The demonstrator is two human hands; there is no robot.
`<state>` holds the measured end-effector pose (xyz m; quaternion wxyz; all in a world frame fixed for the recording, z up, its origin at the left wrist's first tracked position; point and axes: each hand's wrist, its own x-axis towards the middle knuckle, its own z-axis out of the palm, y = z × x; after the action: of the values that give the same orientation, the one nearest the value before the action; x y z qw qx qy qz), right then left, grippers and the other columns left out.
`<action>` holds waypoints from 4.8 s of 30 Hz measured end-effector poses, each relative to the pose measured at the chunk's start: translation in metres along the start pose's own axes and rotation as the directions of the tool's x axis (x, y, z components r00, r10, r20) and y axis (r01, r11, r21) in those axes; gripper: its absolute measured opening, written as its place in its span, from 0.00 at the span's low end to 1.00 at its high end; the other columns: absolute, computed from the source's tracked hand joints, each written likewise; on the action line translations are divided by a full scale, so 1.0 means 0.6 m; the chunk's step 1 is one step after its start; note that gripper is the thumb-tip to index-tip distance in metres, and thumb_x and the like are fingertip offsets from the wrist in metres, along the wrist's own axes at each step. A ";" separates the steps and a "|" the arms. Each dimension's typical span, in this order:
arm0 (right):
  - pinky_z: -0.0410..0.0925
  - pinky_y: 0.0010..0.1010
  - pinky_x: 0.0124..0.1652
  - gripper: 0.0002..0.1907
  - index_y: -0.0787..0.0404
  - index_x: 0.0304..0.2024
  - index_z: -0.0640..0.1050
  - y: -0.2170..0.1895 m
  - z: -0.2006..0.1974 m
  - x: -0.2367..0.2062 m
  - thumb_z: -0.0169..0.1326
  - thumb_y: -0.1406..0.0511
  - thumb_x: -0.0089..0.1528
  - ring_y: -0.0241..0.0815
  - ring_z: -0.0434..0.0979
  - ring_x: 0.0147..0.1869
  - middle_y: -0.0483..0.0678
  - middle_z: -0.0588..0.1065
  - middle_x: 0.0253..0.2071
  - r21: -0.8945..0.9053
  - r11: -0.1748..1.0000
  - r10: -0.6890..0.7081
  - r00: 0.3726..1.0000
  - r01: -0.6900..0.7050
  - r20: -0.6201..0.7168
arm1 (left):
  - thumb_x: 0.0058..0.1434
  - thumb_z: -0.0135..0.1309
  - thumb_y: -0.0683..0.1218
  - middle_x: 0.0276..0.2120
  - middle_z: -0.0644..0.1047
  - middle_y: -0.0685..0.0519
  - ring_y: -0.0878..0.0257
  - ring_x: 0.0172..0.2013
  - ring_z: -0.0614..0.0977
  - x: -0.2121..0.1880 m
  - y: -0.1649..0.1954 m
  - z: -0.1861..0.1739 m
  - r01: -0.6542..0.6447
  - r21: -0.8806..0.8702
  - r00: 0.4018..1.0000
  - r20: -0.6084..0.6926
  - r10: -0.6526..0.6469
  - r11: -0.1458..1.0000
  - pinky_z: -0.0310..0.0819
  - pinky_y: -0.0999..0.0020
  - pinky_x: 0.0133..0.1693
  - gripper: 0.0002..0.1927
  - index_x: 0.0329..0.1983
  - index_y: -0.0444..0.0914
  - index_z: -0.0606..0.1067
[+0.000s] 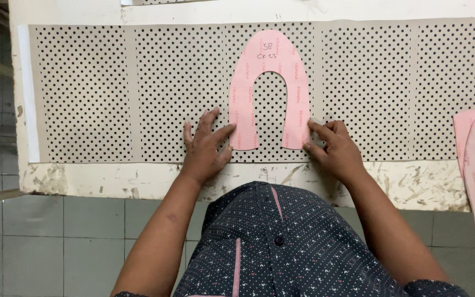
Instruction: The person places a pink U-shaped template on a perforated sheet and uses a pencil to mark the material along the template's edges. The person repeats this process with a second template and then marks a straight line along the sheet's edge.
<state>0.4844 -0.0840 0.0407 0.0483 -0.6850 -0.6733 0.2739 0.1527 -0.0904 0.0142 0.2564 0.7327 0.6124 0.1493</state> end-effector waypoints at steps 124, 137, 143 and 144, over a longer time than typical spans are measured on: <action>0.73 0.40 0.40 0.12 0.60 0.46 0.84 -0.363 -0.137 0.410 0.57 0.59 0.70 0.53 0.81 0.37 0.55 0.81 0.36 -0.193 0.880 -0.459 0.882 0.435 -0.108 | 0.65 0.42 0.73 0.71 0.33 0.16 0.10 0.65 0.50 0.184 0.135 -0.098 0.148 0.377 0.805 0.492 -0.333 0.914 0.63 0.32 0.59 0.45 0.78 0.69 0.33; 0.75 0.38 0.40 0.15 0.60 0.46 0.84 -0.129 -0.086 0.122 0.55 0.57 0.67 0.49 0.84 0.39 0.53 0.83 0.40 -0.047 0.981 -0.191 0.981 0.191 -0.008 | 0.65 0.42 0.74 0.71 0.36 0.18 0.12 0.64 0.54 0.173 0.180 -0.069 0.131 0.400 0.823 0.467 -0.324 0.907 0.66 0.32 0.58 0.44 0.78 0.69 0.37; 0.75 0.35 0.39 0.13 0.61 0.46 0.83 -0.077 -0.056 0.057 0.55 0.59 0.68 0.46 0.83 0.37 0.53 0.82 0.41 0.052 0.978 -0.194 0.975 0.200 -0.107 | 0.64 0.43 0.74 0.69 0.36 0.17 0.09 0.62 0.54 0.161 0.194 -0.035 0.121 0.401 0.852 0.428 -0.302 0.908 0.69 0.34 0.55 0.44 0.77 0.67 0.39; 0.75 0.35 0.39 0.13 0.61 0.46 0.84 -0.073 -0.056 0.047 0.55 0.60 0.68 0.46 0.83 0.37 0.53 0.82 0.40 0.050 0.977 -0.200 0.973 0.207 -0.118 | 0.64 0.44 0.74 0.69 0.36 0.17 0.10 0.62 0.54 0.157 0.198 -0.034 0.121 0.392 0.856 0.425 -0.296 0.912 0.69 0.34 0.54 0.44 0.77 0.67 0.40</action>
<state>0.4584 -0.0435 0.0792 0.1352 -0.6250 -0.7273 0.2491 0.2588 -0.0090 0.0888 0.2784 0.7085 0.6242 -0.1757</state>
